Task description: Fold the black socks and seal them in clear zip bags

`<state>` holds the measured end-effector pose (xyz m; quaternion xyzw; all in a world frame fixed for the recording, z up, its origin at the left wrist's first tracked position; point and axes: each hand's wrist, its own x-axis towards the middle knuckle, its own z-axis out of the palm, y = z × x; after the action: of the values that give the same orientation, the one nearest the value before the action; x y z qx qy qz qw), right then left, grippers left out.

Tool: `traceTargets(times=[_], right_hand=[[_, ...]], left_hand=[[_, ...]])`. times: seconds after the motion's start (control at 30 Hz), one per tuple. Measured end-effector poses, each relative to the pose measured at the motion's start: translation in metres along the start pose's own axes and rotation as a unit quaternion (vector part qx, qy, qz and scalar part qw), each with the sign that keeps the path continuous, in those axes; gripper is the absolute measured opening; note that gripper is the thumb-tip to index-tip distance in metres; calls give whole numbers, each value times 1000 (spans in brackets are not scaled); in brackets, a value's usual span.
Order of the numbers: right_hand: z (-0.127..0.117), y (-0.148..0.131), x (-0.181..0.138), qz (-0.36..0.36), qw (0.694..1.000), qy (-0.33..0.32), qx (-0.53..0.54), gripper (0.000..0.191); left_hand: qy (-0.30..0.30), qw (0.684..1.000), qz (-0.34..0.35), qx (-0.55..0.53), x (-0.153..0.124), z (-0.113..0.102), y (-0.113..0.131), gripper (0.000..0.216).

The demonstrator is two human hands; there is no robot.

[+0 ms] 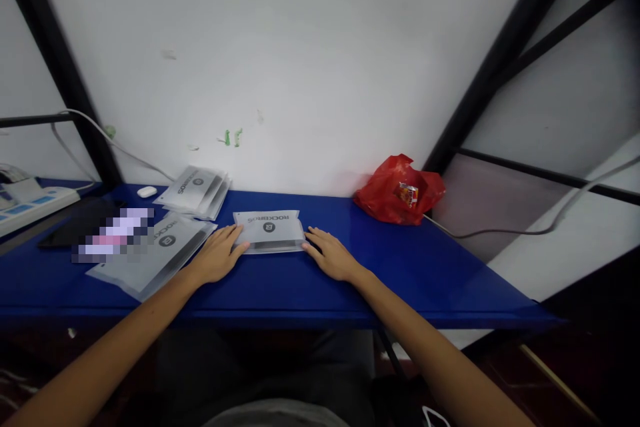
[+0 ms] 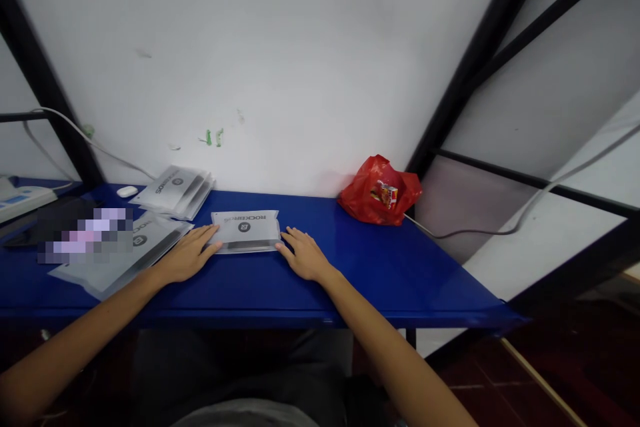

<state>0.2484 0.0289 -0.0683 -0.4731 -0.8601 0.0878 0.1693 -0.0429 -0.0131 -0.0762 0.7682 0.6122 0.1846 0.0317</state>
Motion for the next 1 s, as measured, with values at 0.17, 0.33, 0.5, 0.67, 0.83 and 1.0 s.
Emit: traceTargets(times=[0.17, 0.33, 0.5, 0.67, 0.83, 1.0], right_hand=[[1, 1, 0, 3, 1000, 13, -1, 58], [1, 0, 0, -9, 1000, 12, -2, 59], [1, 0, 0, -5, 1000, 11, -6, 60], [2, 4, 1, -18, 999, 43, 11, 56], [-1, -2, -1, -44, 994, 98, 20, 53], [-3, -18, 4, -98, 990, 96, 11, 50]], left_hand=[[21, 1000, 5, -4, 1, 3, -2, 55], [57, 998, 25, -7, 1, 6, -6, 49], [73, 997, 38, 3, 1, 6, -5, 45], [50, 999, 19, 3, 1, 5, -4, 49], [65, 997, 34, -9, 1, 3, 0, 52], [61, 996, 68, -3, 7, -3, 15, 56]])
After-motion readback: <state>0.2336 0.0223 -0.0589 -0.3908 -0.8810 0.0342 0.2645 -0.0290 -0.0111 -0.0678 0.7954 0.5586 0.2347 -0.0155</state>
